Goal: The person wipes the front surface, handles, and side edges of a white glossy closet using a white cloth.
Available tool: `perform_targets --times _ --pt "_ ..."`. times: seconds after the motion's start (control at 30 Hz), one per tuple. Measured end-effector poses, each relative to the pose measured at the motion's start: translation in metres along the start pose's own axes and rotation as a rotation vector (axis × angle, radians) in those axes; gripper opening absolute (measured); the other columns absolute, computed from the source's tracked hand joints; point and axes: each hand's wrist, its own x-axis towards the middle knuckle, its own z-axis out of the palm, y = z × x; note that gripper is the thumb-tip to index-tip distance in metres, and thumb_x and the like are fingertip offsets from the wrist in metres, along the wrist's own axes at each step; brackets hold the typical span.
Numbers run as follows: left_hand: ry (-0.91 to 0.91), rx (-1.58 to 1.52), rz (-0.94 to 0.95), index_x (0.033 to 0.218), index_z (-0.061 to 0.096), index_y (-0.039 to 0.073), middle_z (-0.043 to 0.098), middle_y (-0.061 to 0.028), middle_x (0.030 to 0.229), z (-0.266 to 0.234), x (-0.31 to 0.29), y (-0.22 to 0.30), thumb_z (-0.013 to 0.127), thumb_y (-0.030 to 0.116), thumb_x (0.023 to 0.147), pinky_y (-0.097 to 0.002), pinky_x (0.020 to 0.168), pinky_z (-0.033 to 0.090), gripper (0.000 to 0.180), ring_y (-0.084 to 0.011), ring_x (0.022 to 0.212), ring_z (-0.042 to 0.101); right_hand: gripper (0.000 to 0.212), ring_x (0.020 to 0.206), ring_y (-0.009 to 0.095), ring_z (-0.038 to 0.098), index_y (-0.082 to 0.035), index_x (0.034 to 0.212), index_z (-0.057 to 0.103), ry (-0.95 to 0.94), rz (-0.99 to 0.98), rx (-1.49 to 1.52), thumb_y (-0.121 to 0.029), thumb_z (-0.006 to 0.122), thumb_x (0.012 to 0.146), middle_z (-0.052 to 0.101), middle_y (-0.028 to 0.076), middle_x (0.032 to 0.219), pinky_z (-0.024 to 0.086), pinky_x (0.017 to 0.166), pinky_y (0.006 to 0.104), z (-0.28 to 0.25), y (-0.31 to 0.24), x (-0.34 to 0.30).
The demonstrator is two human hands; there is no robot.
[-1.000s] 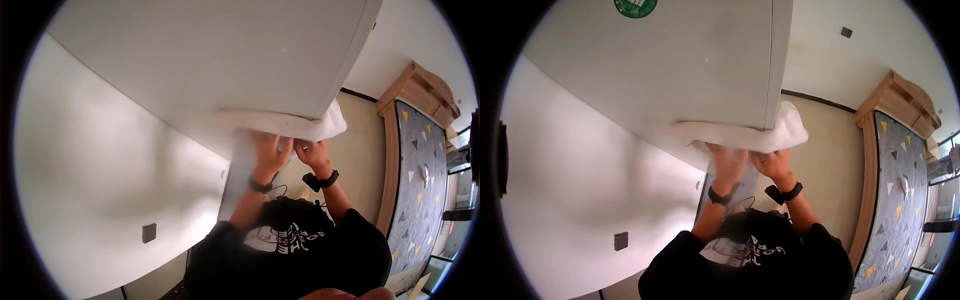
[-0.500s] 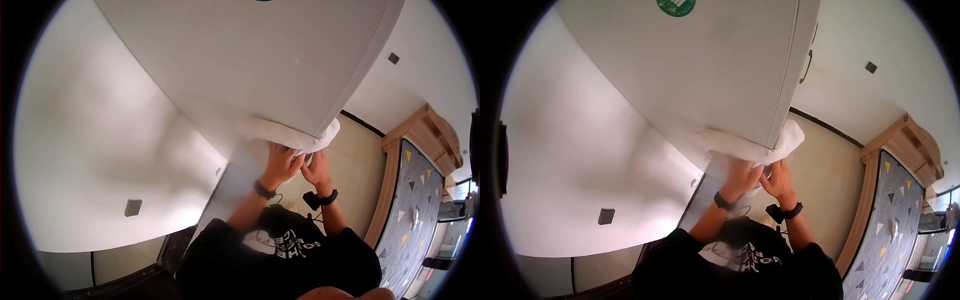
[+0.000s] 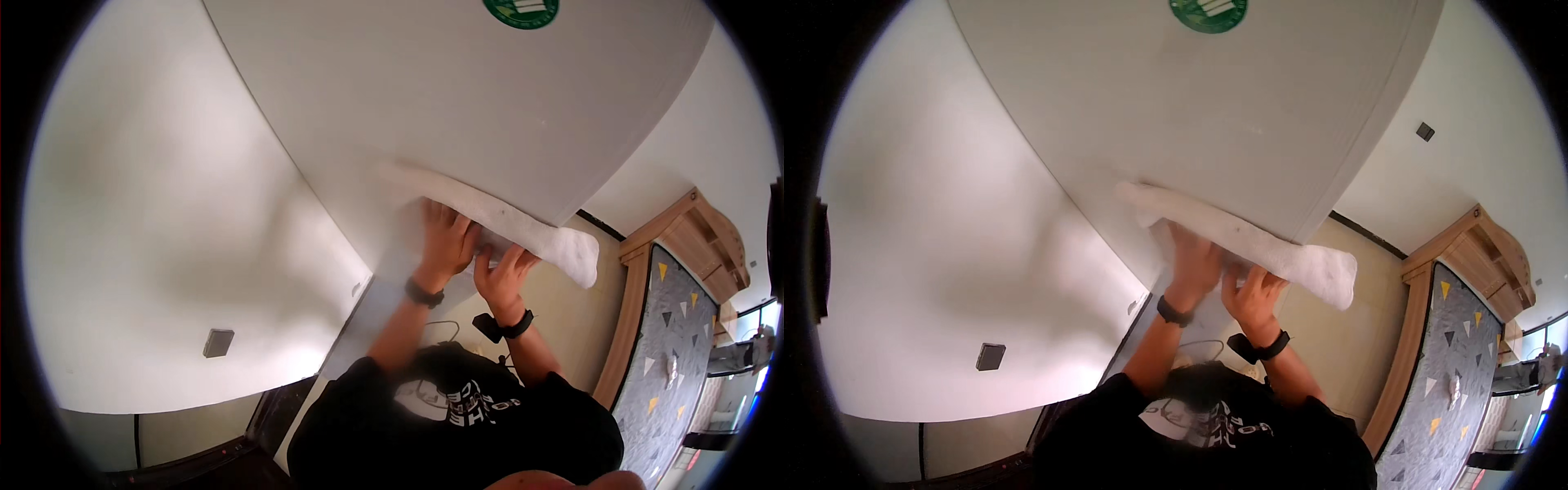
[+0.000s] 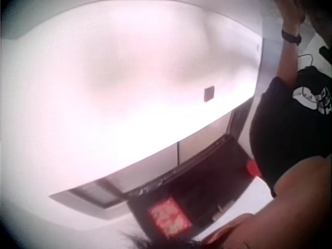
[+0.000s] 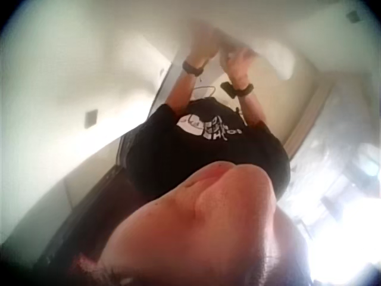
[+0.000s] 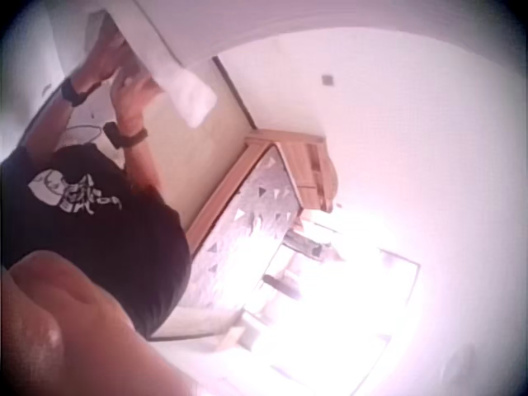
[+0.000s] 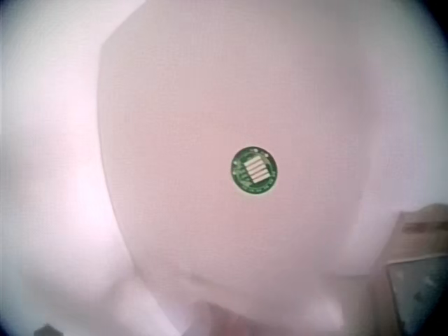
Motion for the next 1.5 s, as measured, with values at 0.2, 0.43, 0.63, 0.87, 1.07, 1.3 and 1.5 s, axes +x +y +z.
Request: perform_targets --times 0.2,0.43,0.63,0.87,1.07,1.3,1.5 --pt "0.136 0.161 -0.033 0.127 0.035 -0.001 0.024 -0.0284 0.134 0.012 0.007 -0.015 0.041 0.023 0.085 -0.0559 0.102 0.002 0.049 -0.0445 0.126 0.015 0.044 0.094 0.036 0.053 0.001 0.112 0.049 -0.215 0.005 0.064 -0.012 0.057 0.071 0.053 0.021 0.108 0.043 0.079 0.0437 0.001 -0.005 0.016" --pt "0.403 -0.339 -0.381 0.124 0.032 -0.002 0.026 -0.0249 0.129 0.007 0.006 -0.101 0.038 0.03 0.09 -0.0492 0.099 0.017 0.047 -0.0401 0.117 0.026 0.05 0.091 0.024 0.058 -0.015 0.129 0.036 -0.718 0.107 0.39 -0.019 0.05 0.081 0.061 0.008 0.096 0.047 0.077 0.0394 0.053 -0.032 0.044" --pt "0.298 -0.195 -0.22 0.122 0.034 -0.001 0.029 -0.0224 0.127 -0.001 0.009 -0.086 0.039 0.027 0.088 -0.0487 0.099 0.016 0.044 -0.039 0.115 0.027 0.041 0.094 0.025 0.055 -0.016 0.12 0.048 -0.33 0.165 0.48 -0.018 0.052 0.079 0.057 0.008 0.103 0.044 0.081 0.0373 0.057 -0.03 0.042" --pt "0.154 -0.097 0.133 0.132 0.025 0.001 0.006 -0.0261 0.141 0.006 0.023 -0.011 0.04 0.019 0.083 -0.0538 0.101 -0.002 0.054 -0.042 0.13 0.0 0.03 0.088 0.025 0.057 -0.006 0.098 0.062 0.108 -0.027 -0.126 -0.012 0.059 0.068 0.06 0.01 0.095 0.045 0.078 0.0409 -0.007 0.012 0.032" --pt "0.107 -0.094 0.104 0.129 0.032 0.001 0.012 -0.026 0.14 0.034 -0.008 0.018 0.044 0.025 0.084 -0.0577 0.1 -0.003 0.053 -0.043 0.129 0.003 0.044 0.083 0.04 0.053 0.007 0.106 0.051 0.155 -0.07 -0.082 -0.003 0.053 0.063 0.053 0.024 0.099 0.043 0.076 0.0436 -0.011 0.048 -0.013" --pt "-0.216 -0.239 0.039 0.114 0.049 0.001 0.047 -0.022 0.114 0.05 -0.049 0.02 0.048 0.018 0.083 -0.0523 0.091 0.024 0.036 -0.0413 0.107 0.04 0.053 0.079 0.041 0.047 0.005 0.115 0.039 -0.19 0.409 0.494 -0.005 0.052 0.065 0.048 0.024 0.099 0.043 0.068 0.042 -0.016 0.062 -0.059" --pt "-0.15 -0.268 0.105 0.1 0.059 0.003 0.058 -0.0172 0.096 0.024 -0.023 0.019 0.051 0.009 0.079 -0.0438 0.079 0.041 0.023 -0.035 0.088 0.055 0.051 0.084 0.041 0.048 0.004 0.119 0.036 -0.355 0.314 0.537 -0.011 0.056 0.075 0.047 0.025 0.103 0.042 0.072 0.0405 -0.026 0.062 -0.036"
